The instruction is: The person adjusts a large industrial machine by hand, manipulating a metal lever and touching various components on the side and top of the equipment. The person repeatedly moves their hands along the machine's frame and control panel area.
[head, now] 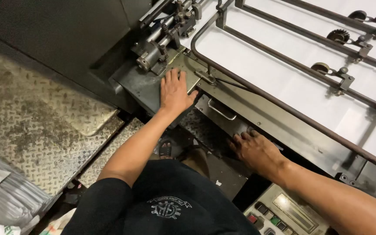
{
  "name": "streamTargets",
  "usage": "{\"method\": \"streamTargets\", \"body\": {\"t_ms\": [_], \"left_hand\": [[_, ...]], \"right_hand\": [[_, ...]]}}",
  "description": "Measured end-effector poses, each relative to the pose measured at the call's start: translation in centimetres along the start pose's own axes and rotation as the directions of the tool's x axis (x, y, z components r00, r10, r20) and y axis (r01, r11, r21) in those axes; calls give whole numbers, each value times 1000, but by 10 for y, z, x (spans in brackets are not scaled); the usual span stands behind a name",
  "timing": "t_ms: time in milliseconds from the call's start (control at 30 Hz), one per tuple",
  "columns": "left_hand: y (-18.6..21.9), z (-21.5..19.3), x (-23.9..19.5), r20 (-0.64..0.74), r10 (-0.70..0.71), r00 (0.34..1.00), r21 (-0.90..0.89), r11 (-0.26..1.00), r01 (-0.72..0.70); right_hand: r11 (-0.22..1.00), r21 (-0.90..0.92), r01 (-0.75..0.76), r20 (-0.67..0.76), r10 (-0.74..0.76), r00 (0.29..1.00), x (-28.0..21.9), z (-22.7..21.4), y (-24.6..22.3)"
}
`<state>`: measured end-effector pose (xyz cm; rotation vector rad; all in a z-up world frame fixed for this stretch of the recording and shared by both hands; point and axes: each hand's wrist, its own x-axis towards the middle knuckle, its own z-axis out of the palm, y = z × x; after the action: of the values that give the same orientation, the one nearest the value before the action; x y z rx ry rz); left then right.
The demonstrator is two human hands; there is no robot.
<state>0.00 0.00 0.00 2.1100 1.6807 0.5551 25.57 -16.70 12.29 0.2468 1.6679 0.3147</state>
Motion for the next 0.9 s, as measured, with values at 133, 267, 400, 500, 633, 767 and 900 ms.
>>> {"method": "streamTargets", "body": {"t_ms": [133,267,400,500,633,767,900], "left_hand": [[0,-2,-1,37,-7,999,31,1000,6],[0,-3,1,69,-3,998,39,999,0],[0,-1,2,45,11,999,62,998,-13],[1,-1,2,55,0,999,59,998,-3],[1,-3,0,51,1,999,37,999,-3],[1,-3,1,38,2,999,34,999,-3],[0,-1,1,41,-41,998,29,999,39]], "right_hand": [[999,-26,25,47,-24,999,-16,-19,10],[924,382,-1,-17,8,1000,-37,-45,29],[926,378,-6,-48,26,999,-35,-38,23],[944,330,-3,-31,14,999,-48,-55,34],[945,325,27,7,-31,1000,-53,-66,42],[903,429,-11,-22,23,1000,-33,-45,29],[889,457,-6,-63,39,997,-30,-37,26]]}}
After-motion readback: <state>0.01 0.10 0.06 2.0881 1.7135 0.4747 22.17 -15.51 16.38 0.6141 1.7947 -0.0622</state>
